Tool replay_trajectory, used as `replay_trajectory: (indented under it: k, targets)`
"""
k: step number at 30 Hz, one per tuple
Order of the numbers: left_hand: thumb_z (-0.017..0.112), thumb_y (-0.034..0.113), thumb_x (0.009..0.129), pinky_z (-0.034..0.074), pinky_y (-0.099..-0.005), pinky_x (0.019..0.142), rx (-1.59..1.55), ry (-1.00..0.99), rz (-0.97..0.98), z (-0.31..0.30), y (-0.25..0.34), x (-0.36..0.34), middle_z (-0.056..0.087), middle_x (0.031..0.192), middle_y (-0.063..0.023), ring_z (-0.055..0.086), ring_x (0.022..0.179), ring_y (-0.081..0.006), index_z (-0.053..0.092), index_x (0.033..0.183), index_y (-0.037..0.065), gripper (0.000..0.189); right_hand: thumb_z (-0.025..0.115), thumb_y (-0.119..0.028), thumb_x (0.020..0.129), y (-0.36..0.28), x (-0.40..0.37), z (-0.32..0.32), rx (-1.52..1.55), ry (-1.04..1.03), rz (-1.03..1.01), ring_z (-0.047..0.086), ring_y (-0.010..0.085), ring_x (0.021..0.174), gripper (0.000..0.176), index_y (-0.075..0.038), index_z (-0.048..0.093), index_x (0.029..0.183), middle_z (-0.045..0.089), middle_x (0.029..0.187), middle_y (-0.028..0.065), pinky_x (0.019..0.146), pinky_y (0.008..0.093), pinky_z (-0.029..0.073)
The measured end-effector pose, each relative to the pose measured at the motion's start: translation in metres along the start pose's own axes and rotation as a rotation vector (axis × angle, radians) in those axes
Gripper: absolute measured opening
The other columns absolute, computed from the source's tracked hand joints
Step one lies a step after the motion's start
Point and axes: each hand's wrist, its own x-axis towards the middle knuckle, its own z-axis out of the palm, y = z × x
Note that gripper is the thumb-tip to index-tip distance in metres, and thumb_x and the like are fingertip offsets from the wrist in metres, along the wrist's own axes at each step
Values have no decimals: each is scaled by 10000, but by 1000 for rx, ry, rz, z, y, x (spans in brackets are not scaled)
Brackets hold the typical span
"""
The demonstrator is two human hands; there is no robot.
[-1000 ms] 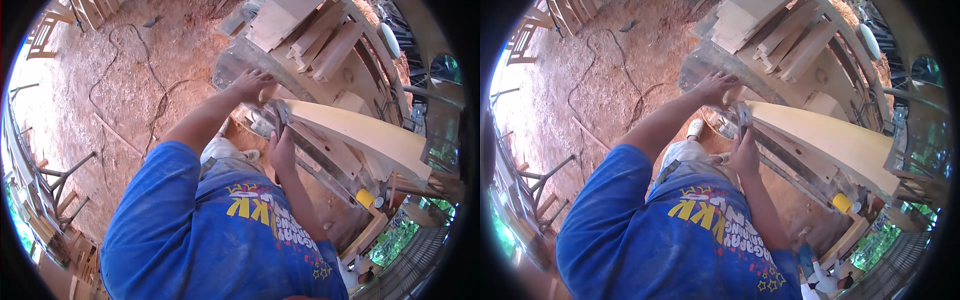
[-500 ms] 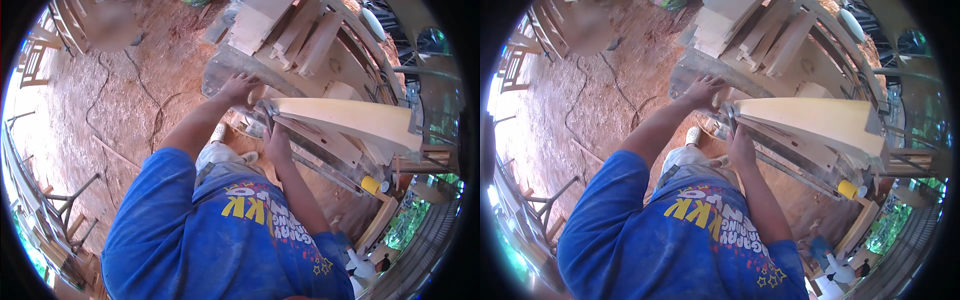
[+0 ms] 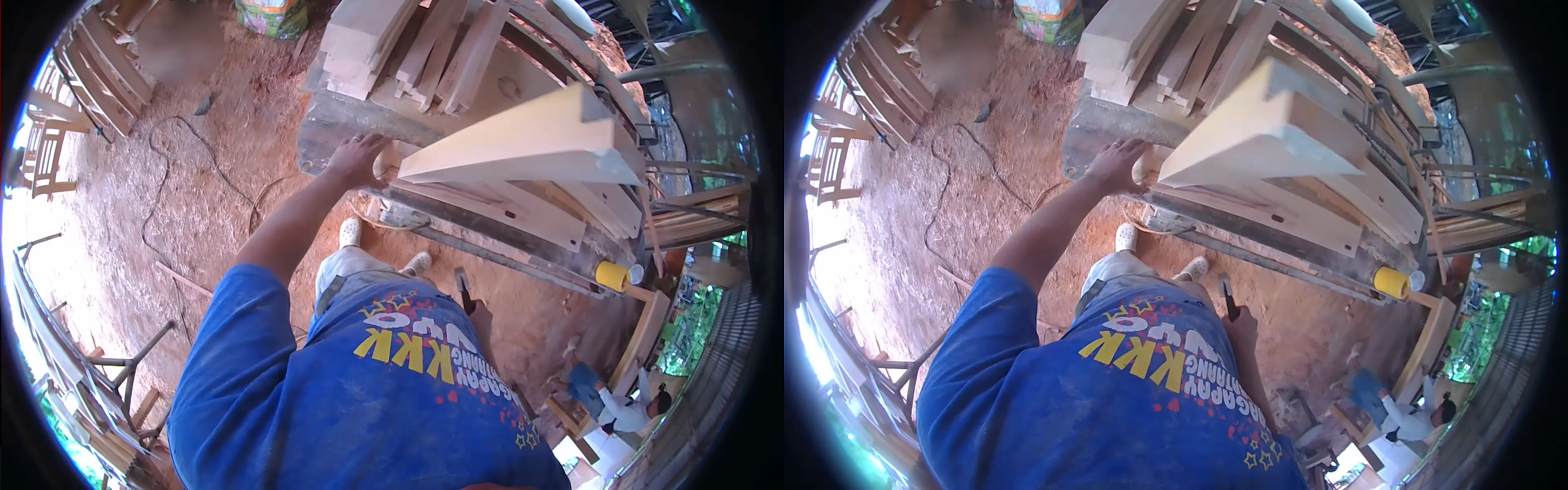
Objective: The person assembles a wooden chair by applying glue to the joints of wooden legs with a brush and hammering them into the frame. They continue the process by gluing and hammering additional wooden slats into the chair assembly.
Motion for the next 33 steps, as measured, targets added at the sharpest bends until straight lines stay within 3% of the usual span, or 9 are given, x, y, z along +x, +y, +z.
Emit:
replay_trajectory:
  k: [6,10,14,18,20,22,26,28,33]
  targets:
    - [795,513,727,454,-506,1065,203,-58,59,12,5,16,528,1410,-161,572,1272,-316,438,1471,77,933,729,-235,790,68,20,-40,161,357,76,721,424,880,295,-44,682,1010,734,895,229,797,517,556]
    - [927,461,572,446,-481,1087,209,74,42,26,10,10,675,1295,-98,609,1223,-322,704,1257,233,755,761,-247,813,114,64,-98,226,579,163,719,420,874,314,-45,669,1036,735,899,210,798,518,550]
    - [899,413,702,513,-481,1001,96,101,-251,34,42,-8,675,1263,-164,623,1203,-350,642,1296,125,709,784,-271,832,192,127,-150,358,707,155,717,409,890,354,-35,656,1063,735,926,199,797,522,545]
    - [859,423,785,471,-478,1043,-31,562,-775,113,97,-57,626,1326,-178,570,1254,-371,600,1340,77,704,773,-213,844,271,195,-187,382,681,175,710,406,893,337,-16,655,1090,724,945,216,800,514,539]
    - [841,382,808,503,-480,998,70,610,-877,171,126,-83,668,1258,-188,629,1164,-373,630,1316,65,635,777,-196,839,296,217,-197,298,673,152,706,411,900,337,-11,655,1093,721,961,217,811,510,536]
    - [787,364,848,546,-475,915,-258,469,-978,192,196,-94,728,1120,-168,692,1037,-362,729,1163,94,418,779,-181,835,313,242,-209,267,672,81,701,416,915,338,-5,654,1095,720,977,218,823,509,532]
    - [684,349,884,583,-462,815,-185,236,-586,198,289,-91,760,939,-127,732,913,-354,795,952,159,229,784,-185,849,319,285,-229,174,620,-64,692,422,989,406,13,648,1177,718,1044,237,868,509,529]
    - [655,326,893,584,-474,808,-168,193,-686,188,308,-65,763,929,-134,732,889,-368,793,990,147,246,785,-199,861,317,304,-241,148,572,-91,685,428,1024,447,13,645,1230,711,1090,253,889,502,530]
    - [705,263,876,590,-405,754,-367,674,-517,116,324,16,762,886,-142,745,824,-317,777,969,83,216,769,-240,889,300,314,-263,-45,509,-50,622,444,1177,507,4,620,1307,654,1261,272,1003,523,495]
